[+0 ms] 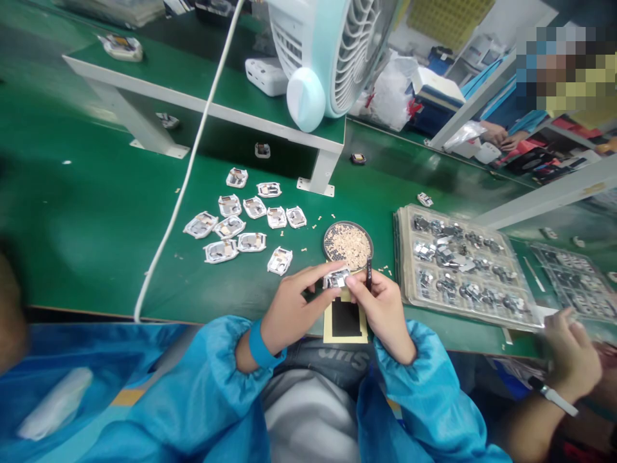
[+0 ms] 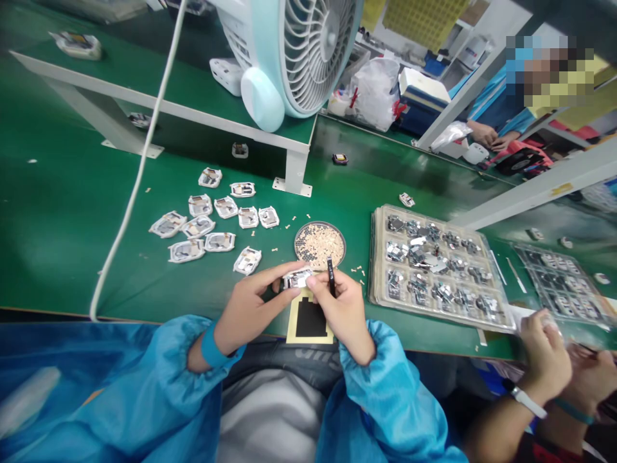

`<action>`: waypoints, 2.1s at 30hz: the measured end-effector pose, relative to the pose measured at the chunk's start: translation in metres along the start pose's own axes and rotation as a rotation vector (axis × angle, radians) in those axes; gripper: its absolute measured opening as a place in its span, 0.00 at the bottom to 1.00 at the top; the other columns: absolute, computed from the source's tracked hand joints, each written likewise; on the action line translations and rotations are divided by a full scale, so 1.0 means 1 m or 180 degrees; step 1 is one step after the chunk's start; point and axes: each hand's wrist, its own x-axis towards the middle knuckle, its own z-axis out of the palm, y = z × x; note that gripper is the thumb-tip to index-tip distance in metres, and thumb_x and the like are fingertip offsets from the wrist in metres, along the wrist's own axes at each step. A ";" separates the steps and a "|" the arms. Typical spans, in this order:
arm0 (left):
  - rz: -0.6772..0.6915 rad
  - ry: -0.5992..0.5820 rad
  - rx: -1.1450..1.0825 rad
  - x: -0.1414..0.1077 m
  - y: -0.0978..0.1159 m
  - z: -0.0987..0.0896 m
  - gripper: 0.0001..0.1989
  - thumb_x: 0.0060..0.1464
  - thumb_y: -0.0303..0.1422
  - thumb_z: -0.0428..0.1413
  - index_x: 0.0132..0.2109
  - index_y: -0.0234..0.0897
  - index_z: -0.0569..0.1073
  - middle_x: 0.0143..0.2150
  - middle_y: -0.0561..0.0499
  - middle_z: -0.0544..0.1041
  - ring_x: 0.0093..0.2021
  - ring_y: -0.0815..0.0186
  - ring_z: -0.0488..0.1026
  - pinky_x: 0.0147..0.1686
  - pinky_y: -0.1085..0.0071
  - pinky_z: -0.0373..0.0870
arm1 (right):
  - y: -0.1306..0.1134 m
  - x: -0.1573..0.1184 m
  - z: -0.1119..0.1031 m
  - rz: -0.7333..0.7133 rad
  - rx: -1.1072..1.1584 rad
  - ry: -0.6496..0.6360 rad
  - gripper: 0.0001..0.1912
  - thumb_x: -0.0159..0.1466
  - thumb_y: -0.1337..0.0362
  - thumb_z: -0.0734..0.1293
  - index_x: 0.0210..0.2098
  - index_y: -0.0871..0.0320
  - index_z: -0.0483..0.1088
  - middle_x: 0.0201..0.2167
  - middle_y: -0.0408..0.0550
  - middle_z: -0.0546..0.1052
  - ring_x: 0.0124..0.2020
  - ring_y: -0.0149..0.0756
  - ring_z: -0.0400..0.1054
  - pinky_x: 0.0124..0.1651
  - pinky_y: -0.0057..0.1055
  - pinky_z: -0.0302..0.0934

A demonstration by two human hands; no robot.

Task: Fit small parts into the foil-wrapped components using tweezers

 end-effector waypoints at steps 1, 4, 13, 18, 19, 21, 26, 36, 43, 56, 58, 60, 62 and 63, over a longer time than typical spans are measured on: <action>0.0000 0.0010 -0.0021 0.000 0.000 0.000 0.19 0.59 0.32 0.62 0.58 0.45 0.80 0.39 0.52 0.82 0.32 0.68 0.68 0.35 0.73 0.68 | 0.000 0.000 0.000 -0.0024 0.0003 0.0035 0.17 0.61 0.51 0.74 0.27 0.57 0.72 0.21 0.41 0.70 0.24 0.30 0.63 0.30 0.29 0.60; -0.0081 0.0015 -0.0141 -0.002 -0.004 0.001 0.19 0.59 0.34 0.63 0.58 0.44 0.80 0.37 0.51 0.82 0.31 0.68 0.68 0.34 0.73 0.68 | -0.001 0.000 0.002 -0.0132 0.0156 0.0117 0.15 0.60 0.53 0.75 0.31 0.56 0.71 0.26 0.41 0.71 0.27 0.30 0.63 0.32 0.27 0.60; -0.0066 -0.0150 -0.0956 -0.002 -0.010 0.003 0.16 0.61 0.34 0.62 0.56 0.41 0.80 0.55 0.44 0.80 0.49 0.59 0.77 0.46 0.67 0.75 | -0.001 0.001 0.008 0.0015 0.0458 -0.0077 0.16 0.59 0.53 0.75 0.40 0.55 0.71 0.32 0.44 0.76 0.30 0.33 0.68 0.34 0.30 0.65; -0.0053 -0.0078 -0.1098 0.001 -0.011 0.005 0.18 0.61 0.32 0.61 0.58 0.40 0.78 0.53 0.43 0.78 0.48 0.61 0.76 0.44 0.69 0.74 | -0.001 0.002 0.007 -0.0190 0.0035 -0.0161 0.16 0.61 0.50 0.73 0.37 0.56 0.75 0.32 0.48 0.78 0.34 0.39 0.70 0.36 0.33 0.65; -0.0170 -0.0047 -0.1044 0.002 -0.011 0.006 0.19 0.61 0.33 0.61 0.59 0.40 0.77 0.50 0.44 0.79 0.44 0.62 0.76 0.41 0.70 0.73 | -0.001 0.002 0.007 -0.0230 -0.0019 -0.0079 0.15 0.61 0.50 0.73 0.36 0.56 0.75 0.30 0.47 0.77 0.33 0.39 0.70 0.34 0.33 0.65; -0.0360 -0.0033 -0.0752 0.003 -0.011 0.006 0.18 0.60 0.34 0.61 0.57 0.38 0.78 0.42 0.47 0.80 0.36 0.66 0.73 0.35 0.72 0.70 | 0.001 0.001 0.009 -0.0328 -0.0065 0.0080 0.14 0.64 0.51 0.71 0.37 0.55 0.73 0.30 0.47 0.76 0.34 0.39 0.70 0.34 0.32 0.64; -0.0358 0.0063 -0.0394 0.001 -0.009 0.004 0.11 0.60 0.35 0.61 0.46 0.35 0.82 0.35 0.50 0.80 0.33 0.66 0.70 0.33 0.71 0.65 | 0.008 -0.008 0.020 -0.0547 -0.0097 0.0145 0.11 0.68 0.53 0.68 0.40 0.55 0.71 0.35 0.47 0.76 0.37 0.38 0.70 0.41 0.33 0.65; -0.0156 -0.0046 -0.0431 0.000 0.003 0.005 0.09 0.58 0.33 0.60 0.41 0.34 0.84 0.31 0.50 0.78 0.29 0.69 0.65 0.31 0.72 0.62 | 0.017 -0.023 0.020 -0.0758 -0.0052 0.0382 0.07 0.70 0.58 0.67 0.42 0.55 0.72 0.37 0.48 0.75 0.39 0.38 0.70 0.45 0.34 0.65; -0.0746 0.0017 -0.1067 0.002 -0.005 0.006 0.15 0.57 0.38 0.62 0.46 0.32 0.82 0.32 0.48 0.80 0.32 0.66 0.72 0.32 0.72 0.67 | 0.018 -0.007 -0.006 -0.0384 0.0238 -0.0511 0.20 0.62 0.50 0.74 0.46 0.57 0.77 0.37 0.48 0.80 0.35 0.37 0.72 0.38 0.32 0.67; -0.0871 0.0141 -0.1009 0.001 -0.009 0.012 0.22 0.56 0.40 0.63 0.52 0.29 0.79 0.35 0.45 0.81 0.32 0.64 0.77 0.33 0.69 0.72 | -0.008 -0.013 -0.029 -0.1961 0.0206 0.1056 0.15 0.74 0.60 0.61 0.38 0.56 0.78 0.30 0.46 0.78 0.26 0.32 0.71 0.28 0.31 0.66; -0.0834 0.0145 -0.1005 0.001 -0.009 0.012 0.21 0.56 0.40 0.63 0.52 0.29 0.80 0.34 0.45 0.82 0.32 0.63 0.77 0.33 0.69 0.72 | -0.005 -0.012 -0.024 -0.2014 0.0173 0.0900 0.10 0.73 0.63 0.64 0.41 0.56 0.78 0.34 0.47 0.79 0.28 0.33 0.74 0.30 0.30 0.68; -0.0801 0.0131 -0.0997 0.001 -0.009 0.012 0.19 0.56 0.39 0.63 0.51 0.30 0.81 0.34 0.46 0.82 0.33 0.63 0.77 0.34 0.70 0.73 | -0.002 -0.012 -0.020 -0.2131 0.0108 0.0857 0.09 0.72 0.66 0.64 0.42 0.56 0.78 0.35 0.47 0.79 0.31 0.34 0.76 0.33 0.31 0.70; -0.0788 0.0109 -0.1014 0.000 -0.010 0.012 0.18 0.57 0.39 0.63 0.50 0.31 0.81 0.34 0.46 0.82 0.33 0.64 0.78 0.34 0.70 0.73 | 0.001 -0.011 -0.017 -0.2154 0.0054 0.0895 0.09 0.72 0.67 0.64 0.42 0.56 0.78 0.36 0.47 0.79 0.32 0.34 0.76 0.35 0.32 0.71; -0.0787 0.0101 -0.1024 0.000 -0.010 0.012 0.18 0.57 0.39 0.63 0.49 0.32 0.81 0.34 0.46 0.82 0.33 0.64 0.77 0.33 0.70 0.73 | 0.002 -0.011 -0.016 -0.2135 0.0035 0.0896 0.09 0.73 0.68 0.64 0.42 0.56 0.78 0.36 0.47 0.79 0.32 0.34 0.76 0.36 0.32 0.71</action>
